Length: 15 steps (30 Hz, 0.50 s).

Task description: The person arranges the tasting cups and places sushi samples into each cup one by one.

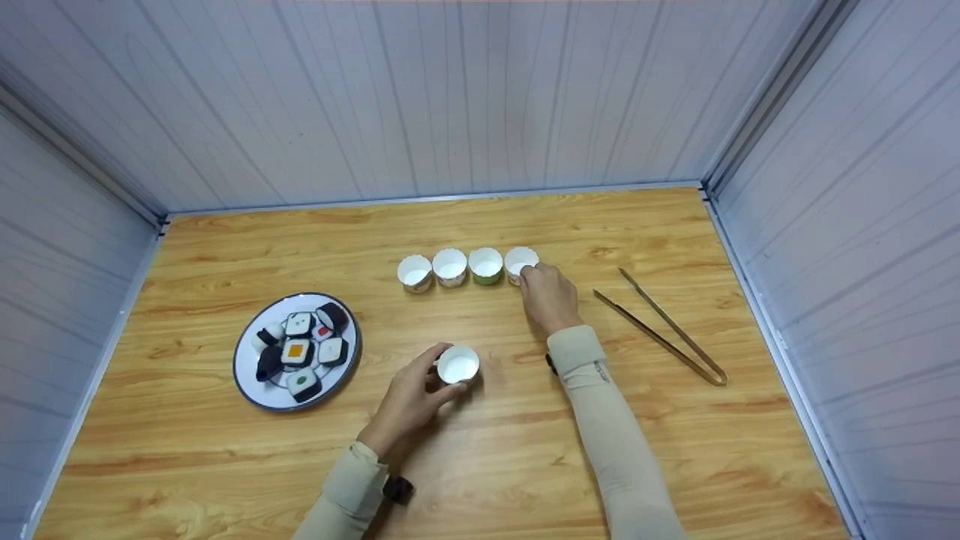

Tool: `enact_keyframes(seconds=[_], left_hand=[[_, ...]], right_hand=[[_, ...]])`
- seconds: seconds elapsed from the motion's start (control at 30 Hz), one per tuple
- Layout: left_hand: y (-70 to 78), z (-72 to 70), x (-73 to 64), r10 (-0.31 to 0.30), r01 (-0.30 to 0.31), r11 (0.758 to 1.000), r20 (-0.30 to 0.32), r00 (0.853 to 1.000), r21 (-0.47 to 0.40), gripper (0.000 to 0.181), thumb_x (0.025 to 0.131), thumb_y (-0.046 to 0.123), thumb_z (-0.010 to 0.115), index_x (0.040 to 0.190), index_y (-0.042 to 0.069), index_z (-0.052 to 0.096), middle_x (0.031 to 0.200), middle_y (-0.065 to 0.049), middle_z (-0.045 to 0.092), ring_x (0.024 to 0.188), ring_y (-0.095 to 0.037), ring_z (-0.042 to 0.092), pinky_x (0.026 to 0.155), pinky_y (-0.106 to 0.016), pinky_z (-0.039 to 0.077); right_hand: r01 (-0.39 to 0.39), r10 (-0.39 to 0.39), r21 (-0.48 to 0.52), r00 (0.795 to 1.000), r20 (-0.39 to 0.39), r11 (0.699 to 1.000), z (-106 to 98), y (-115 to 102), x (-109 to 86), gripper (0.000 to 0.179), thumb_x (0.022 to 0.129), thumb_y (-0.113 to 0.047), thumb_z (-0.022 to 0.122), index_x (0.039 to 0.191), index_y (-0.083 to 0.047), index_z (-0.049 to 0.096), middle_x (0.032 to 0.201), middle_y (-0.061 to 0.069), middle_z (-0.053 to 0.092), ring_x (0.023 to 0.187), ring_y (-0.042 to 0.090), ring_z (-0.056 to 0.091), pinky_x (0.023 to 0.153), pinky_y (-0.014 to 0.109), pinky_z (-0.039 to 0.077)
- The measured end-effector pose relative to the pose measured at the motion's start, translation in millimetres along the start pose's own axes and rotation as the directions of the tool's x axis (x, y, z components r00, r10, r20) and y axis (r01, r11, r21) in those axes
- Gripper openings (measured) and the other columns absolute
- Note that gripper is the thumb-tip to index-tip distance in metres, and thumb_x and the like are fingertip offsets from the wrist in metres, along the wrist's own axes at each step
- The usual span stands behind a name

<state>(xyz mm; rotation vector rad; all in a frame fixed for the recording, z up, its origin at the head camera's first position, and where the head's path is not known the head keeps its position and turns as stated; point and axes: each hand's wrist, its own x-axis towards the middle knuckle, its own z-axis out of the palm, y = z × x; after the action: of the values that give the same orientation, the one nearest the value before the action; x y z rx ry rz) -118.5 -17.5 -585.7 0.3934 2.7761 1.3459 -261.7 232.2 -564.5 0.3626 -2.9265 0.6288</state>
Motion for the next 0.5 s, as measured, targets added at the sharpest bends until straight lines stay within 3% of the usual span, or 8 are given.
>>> enact_keyframes(seconds=[0.17, 0.33, 0.5], left_hand=[[0.3, 0.4, 0.2, 0.005, -0.005, 1.0, 0.001, 1.0, -0.005, 0.067, 0.088, 0.032, 0.079, 0.144, 0.008, 0.051, 0.136, -0.009, 0.059, 0.124, -0.025, 0.056, 0.101, -0.044, 0.047], [-0.4, 0.4, 0.7, 0.003, -0.003, 1.0, -0.001, 1.0, -0.01, 0.066, 0.088, 0.032, 0.079, 0.143, 0.009, 0.052, 0.136, -0.009, 0.059, 0.124, -0.025, 0.056, 0.101, -0.045, 0.047], [-1.6, 0.1, 0.5, -0.003, 0.003, 1.0, 0.004, 1.0, -0.01, 0.065, 0.088, 0.032, 0.079, 0.143, 0.01, 0.052, 0.137, -0.009, 0.058, 0.125, -0.025, 0.055, 0.102, -0.045, 0.046]], right_hand=[[-0.019, 0.019, -0.014, 1.0, 0.007, 1.0, 4.0, 0.7, 2.1, 0.016, 0.099, -0.013, 0.064, 0.103, -0.003, 0.076, 0.096, 0.015, 0.07, 0.086, 0.033, 0.066, 0.072, 0.049, 0.055], [-0.001, 0.0, -0.037, 0.999, -0.038, 0.999, 3.7, -0.6, -1.2, 0.022, 0.098, -0.012, 0.065, 0.116, 0.001, 0.07, 0.105, 0.02, 0.07, 0.092, 0.037, 0.067, 0.072, 0.052, 0.056], [0.053, -0.057, -0.037, 0.989, -0.138, 0.998, -4.3, -12.4, -16.1, 0.025, 0.096, -0.008, 0.066, 0.118, 0.004, 0.067, 0.094, 0.018, 0.07, 0.076, 0.033, 0.066, 0.059, 0.047, 0.055]])
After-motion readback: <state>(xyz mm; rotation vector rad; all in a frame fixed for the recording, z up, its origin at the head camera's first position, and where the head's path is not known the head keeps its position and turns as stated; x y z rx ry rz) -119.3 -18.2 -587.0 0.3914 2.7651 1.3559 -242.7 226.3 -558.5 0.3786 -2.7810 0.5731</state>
